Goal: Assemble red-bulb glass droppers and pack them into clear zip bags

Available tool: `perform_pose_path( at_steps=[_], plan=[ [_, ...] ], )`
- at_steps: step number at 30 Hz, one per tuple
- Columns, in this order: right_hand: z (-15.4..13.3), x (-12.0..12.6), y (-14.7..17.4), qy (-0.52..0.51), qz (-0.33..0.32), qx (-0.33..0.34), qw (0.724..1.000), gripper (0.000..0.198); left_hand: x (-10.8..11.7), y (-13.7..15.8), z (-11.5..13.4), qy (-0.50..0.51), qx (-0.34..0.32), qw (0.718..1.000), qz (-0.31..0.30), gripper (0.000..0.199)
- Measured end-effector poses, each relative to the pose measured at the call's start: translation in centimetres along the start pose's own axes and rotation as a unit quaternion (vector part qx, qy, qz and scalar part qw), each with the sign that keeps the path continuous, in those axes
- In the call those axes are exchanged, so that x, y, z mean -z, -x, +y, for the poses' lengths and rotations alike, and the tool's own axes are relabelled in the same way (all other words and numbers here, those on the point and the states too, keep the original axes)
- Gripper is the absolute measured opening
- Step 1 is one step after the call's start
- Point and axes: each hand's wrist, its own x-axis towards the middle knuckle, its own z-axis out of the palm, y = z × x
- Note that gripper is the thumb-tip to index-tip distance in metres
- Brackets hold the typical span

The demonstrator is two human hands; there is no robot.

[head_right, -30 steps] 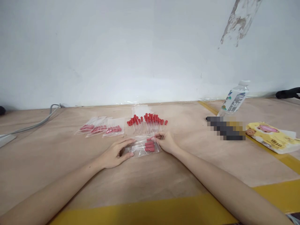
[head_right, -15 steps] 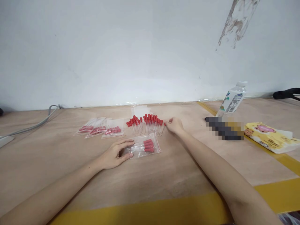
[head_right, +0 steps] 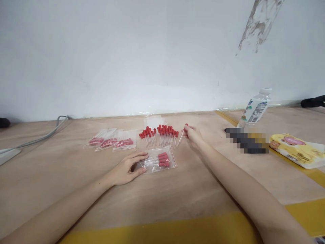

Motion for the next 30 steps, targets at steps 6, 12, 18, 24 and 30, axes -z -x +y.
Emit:
perform_pose_path(
  at_steps=[6, 12, 18, 24, 30],
  plan=[
    [-0.4, 0.7, 5.1, -0.079, 0.053, 0.046, 0.994, 0.040, 0.0, 0.0, 0.0, 0.001, -0.005, 1.000, -0.007, 0.044],
    [-0.1, -0.6, 7.0, -0.138, 0.018, -0.003, 0.990, 0.039, 0.0, 0.0, 0.1, -0.007, -0.005, 1.000, -0.009, 0.045],
    [0.3, -1.2, 7.9, -0.162, -0.046, -0.034, 0.985, 0.043, 0.0, 0.1, 0.1, -0.004, -0.004, 1.000, -0.009, 0.045],
    [0.2, -1.1, 8.4, -0.173, -0.069, -0.034, 0.982, 0.045, 0.1, 0.1, 0.2, -0.008, -0.005, 1.000, -0.017, 0.046],
    [0.0, -0.9, 9.0, -0.059, -0.202, -0.061, 0.976, 0.036, 0.1, 0.1, 0.4, -0.003, -0.004, 1.000, -0.012, 0.050]
  ],
)
